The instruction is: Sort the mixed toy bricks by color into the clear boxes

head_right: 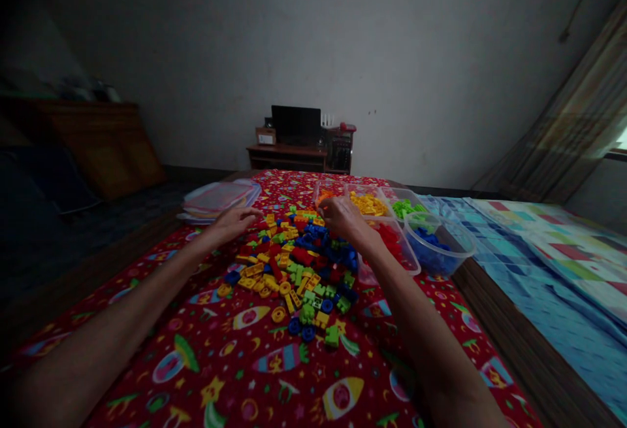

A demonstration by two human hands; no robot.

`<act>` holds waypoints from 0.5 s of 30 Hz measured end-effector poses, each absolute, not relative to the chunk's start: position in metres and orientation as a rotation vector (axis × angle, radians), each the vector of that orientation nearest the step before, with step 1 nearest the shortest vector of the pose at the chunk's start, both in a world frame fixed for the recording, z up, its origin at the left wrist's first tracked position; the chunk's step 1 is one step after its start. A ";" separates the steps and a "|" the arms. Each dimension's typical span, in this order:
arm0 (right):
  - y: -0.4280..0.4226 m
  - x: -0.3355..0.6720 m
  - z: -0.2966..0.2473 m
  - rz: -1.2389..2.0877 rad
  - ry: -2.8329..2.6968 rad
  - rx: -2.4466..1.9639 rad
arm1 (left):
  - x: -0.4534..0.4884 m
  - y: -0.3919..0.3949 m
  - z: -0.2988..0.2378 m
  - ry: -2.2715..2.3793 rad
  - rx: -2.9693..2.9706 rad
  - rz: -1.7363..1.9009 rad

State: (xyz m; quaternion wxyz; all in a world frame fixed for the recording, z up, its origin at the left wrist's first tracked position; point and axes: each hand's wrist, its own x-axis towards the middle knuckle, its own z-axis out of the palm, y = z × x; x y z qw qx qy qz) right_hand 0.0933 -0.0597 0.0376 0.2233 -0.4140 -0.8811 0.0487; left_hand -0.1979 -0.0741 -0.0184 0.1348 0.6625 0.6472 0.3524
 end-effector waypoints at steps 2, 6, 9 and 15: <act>-0.057 0.093 0.038 0.134 -2.422 -1.162 | -0.195 -0.063 -0.023 1.880 1.987 0.957; -0.044 0.090 0.038 0.096 -2.485 -1.166 | -0.186 -0.042 -0.039 1.783 1.968 0.921; -0.030 0.079 0.037 0.062 -2.617 -1.118 | -0.179 -0.029 -0.051 1.714 1.922 0.896; -0.002 0.031 0.021 -0.118 -2.874 -1.004 | -0.167 -0.030 -0.048 1.484 1.951 0.876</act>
